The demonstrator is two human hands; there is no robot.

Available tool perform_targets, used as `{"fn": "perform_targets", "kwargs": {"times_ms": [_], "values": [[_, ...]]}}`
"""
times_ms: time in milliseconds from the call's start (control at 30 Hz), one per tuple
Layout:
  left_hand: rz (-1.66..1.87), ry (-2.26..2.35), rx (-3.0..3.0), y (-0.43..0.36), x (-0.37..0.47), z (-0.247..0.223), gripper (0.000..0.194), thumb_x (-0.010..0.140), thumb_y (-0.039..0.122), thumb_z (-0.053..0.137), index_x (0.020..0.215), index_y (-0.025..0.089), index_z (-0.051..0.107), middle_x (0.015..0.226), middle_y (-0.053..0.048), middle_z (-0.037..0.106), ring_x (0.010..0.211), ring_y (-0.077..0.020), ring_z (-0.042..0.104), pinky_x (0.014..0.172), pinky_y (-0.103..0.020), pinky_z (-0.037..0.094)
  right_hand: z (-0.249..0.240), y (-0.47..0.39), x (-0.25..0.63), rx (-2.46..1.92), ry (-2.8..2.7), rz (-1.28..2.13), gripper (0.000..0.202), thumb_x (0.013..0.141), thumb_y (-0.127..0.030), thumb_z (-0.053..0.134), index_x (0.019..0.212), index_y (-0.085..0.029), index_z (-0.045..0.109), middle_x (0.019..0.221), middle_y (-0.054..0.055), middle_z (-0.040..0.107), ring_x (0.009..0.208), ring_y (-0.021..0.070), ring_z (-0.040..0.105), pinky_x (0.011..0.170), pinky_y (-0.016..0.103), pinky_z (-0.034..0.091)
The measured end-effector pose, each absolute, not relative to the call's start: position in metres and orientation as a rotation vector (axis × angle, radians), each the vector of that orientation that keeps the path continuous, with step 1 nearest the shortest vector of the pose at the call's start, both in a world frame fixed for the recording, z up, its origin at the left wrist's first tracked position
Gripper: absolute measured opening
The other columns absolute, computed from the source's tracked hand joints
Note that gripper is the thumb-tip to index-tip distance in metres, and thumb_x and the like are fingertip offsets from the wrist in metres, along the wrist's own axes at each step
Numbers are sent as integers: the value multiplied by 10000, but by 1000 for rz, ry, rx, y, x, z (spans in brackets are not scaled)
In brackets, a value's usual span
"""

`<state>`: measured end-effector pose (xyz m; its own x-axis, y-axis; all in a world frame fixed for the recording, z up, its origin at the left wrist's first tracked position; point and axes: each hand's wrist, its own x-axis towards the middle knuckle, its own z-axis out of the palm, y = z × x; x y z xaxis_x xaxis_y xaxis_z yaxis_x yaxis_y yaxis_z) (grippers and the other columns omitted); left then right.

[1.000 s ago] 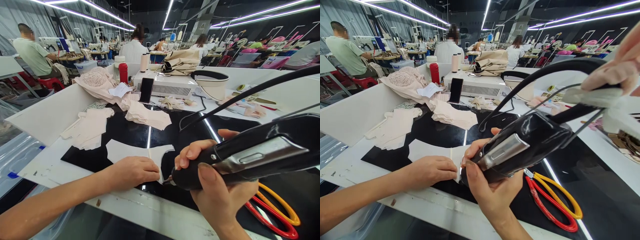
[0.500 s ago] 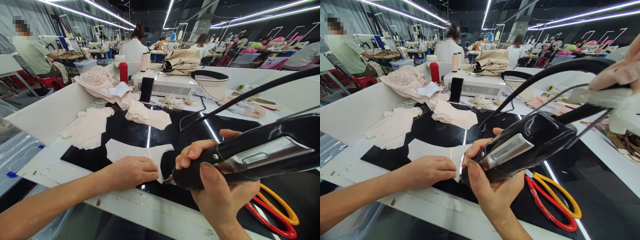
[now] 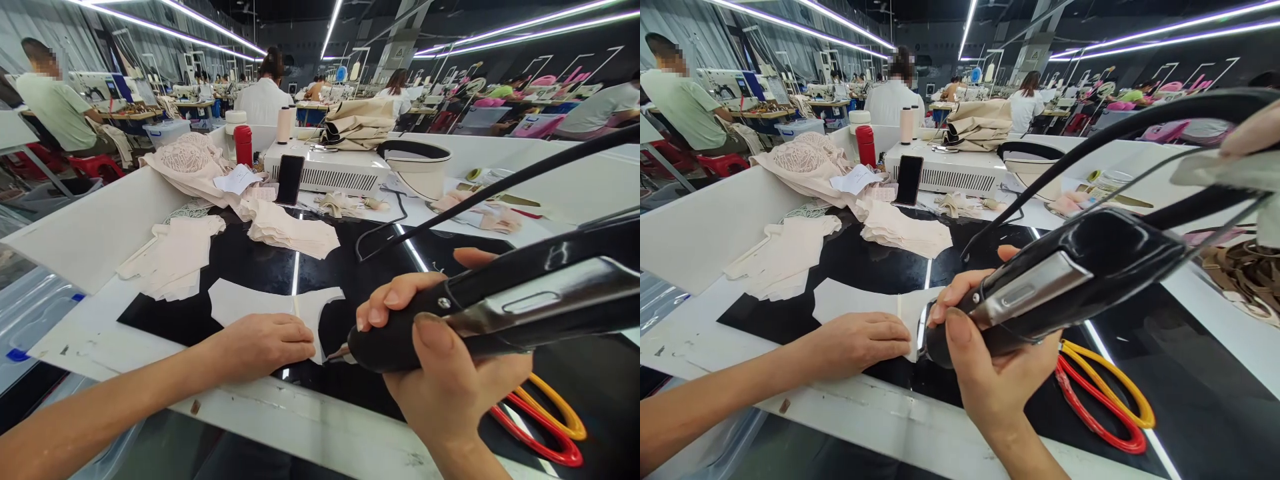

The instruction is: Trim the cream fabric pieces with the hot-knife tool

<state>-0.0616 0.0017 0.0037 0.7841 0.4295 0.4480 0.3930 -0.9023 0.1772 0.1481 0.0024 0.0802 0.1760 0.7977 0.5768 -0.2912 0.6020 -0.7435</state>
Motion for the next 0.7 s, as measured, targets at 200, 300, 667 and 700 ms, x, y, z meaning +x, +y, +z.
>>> {"fn": "perform_targets", "kwargs": {"times_ms": [200,300,667,700], "values": [[693,689,2886,0,-58,7,263,1177,70,494,1232,170,731,1242,-80,830,1219,-220,774,1132,-313,594,77,5,148,-492,-1160,828,493,903,-403,977,1307,-360,699,842,-44,740,576,186,672,507,352,577],[721,673,2883,0,-57,7,250,1179,75,496,1228,156,728,1234,-84,831,1213,-230,774,1125,-321,597,75,4,147,-483,-1149,842,495,907,-387,974,1316,-351,696,845,-31,750,572,188,676,504,349,579],[786,658,2893,1,-57,4,255,1180,72,483,1218,146,723,1215,-80,835,1186,-229,782,1108,-325,610,74,4,148,-509,-1177,833,519,935,-396,951,1357,-339,654,832,-40,728,576,172,660,511,330,603],[783,664,2893,1,-57,4,262,1183,74,477,1220,152,724,1215,-78,836,1184,-226,782,1110,-321,608,75,4,147,-512,-1173,834,523,933,-403,953,1358,-342,655,830,-41,724,580,171,657,517,330,604]]}}
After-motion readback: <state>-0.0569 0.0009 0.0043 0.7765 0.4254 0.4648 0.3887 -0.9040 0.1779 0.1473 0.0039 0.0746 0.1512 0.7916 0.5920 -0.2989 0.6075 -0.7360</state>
